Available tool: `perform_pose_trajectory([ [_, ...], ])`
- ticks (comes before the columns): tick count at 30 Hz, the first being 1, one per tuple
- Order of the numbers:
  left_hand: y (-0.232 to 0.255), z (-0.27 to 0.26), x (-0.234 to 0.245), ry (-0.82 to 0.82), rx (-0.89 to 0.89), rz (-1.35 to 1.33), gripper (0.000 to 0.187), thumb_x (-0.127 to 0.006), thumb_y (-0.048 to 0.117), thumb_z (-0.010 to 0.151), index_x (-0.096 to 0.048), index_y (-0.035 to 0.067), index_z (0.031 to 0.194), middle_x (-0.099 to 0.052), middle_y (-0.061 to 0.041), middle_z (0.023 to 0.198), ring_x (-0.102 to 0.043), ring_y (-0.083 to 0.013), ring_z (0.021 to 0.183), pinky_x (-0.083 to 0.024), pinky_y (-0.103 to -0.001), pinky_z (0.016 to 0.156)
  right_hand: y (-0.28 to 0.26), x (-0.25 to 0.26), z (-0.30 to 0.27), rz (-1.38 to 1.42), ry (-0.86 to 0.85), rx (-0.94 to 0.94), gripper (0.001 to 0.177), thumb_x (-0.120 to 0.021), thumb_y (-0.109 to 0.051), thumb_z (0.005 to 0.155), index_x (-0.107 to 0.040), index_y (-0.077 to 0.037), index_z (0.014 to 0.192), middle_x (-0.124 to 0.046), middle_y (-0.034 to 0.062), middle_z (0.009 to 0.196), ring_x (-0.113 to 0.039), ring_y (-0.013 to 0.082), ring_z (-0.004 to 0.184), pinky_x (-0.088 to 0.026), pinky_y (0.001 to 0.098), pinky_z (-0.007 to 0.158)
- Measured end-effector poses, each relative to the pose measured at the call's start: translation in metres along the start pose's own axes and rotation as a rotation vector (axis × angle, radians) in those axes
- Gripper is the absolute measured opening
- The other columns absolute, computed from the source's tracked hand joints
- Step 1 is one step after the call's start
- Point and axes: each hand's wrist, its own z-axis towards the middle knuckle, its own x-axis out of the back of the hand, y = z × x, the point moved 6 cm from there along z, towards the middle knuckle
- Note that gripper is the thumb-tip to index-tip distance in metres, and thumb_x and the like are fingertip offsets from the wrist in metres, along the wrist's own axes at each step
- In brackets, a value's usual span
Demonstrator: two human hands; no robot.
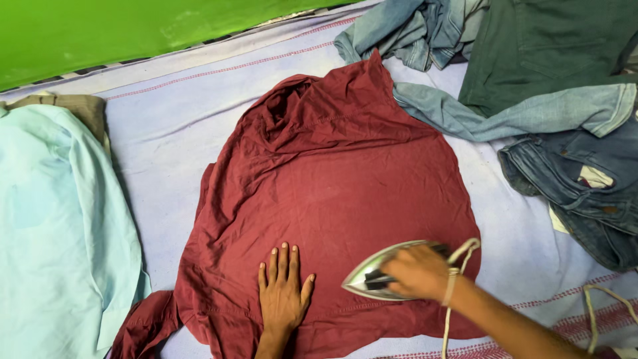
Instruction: The person irons a maroon shirt laid out on a bed. They use an electric iron to smooth the fabric, moving it back and forth across the shirt's body and sleeves while holding the garment flat with their other hand.
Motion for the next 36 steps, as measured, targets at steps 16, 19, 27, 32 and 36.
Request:
perform_pose_trajectory([
  [16,-0.001,0.002,0.000,0.021,-0.016,-0.008,0.070,-0.051,0.048,0.095,-0.042,0.008,0.151,-0.040,-0.015,0.158,-0.035,-0.0354,0.145,-0.024,-0.057,0.116,0.028,0.016,-0.027,-0.048,0.023,0.064,0.036,-0.081,-0.035,0.072,-0.079,-0.011,0.098,-0.075,0.0145,0.091,-0.073,0.0340,0.078,-0.057,0.0489,0.070],
  [19,-0.002,-0.002,-0.002,0.014,-0.008,-0.010,0.069,-0.050,0.046,0.095,-0.041,0.008,0.152,-0.040,-0.015,0.158,-0.035,-0.0343,0.145,-0.023,-0.057,0.116,-0.008,0.001,0.008,-0.090,-0.126,-0.054,0.028,-0.078,-0.034,0.076,-0.077,-0.011,0.092,-0.073,0.0129,0.086,-0.073,0.0323,0.079,-0.057,0.0470,0.074],
  [27,-0.005,0.000,-0.005,-0.014,-0.003,-0.006,0.066,-0.048,0.043,0.096,-0.041,0.009,0.152,-0.038,-0.014,0.159,-0.034,-0.0340,0.146,-0.023,-0.056,0.117,-0.033,0.000,0.018,-0.106,0.050,-0.012,0.030,-0.084,-0.033,0.069,-0.079,-0.013,0.090,-0.073,0.0156,0.085,-0.071,0.0376,0.079,-0.056,0.0534,0.071],
  [32,-0.005,-0.002,-0.006,-0.024,0.005,0.005,0.066,-0.047,0.043,0.097,-0.040,0.009,0.153,-0.038,-0.014,0.159,-0.034,-0.0339,0.146,-0.023,-0.056,0.117,0.035,0.003,-0.029,-0.134,-0.090,-0.177,0.036,-0.084,-0.037,0.074,-0.076,-0.017,0.103,-0.074,0.0108,0.094,-0.072,0.0333,0.086,-0.055,0.0492,0.076],
  [36,-0.004,-0.002,-0.006,-0.011,-0.006,0.005,0.067,-0.047,0.043,0.096,-0.040,0.009,0.153,-0.038,-0.015,0.159,-0.035,-0.0344,0.145,-0.023,-0.056,0.117,0.060,0.021,-0.050,-0.122,0.064,-0.101,0.040,-0.087,-0.033,0.066,-0.080,-0.016,0.101,-0.074,0.0155,0.090,-0.072,0.0388,0.082,-0.055,0.0521,0.070],
])
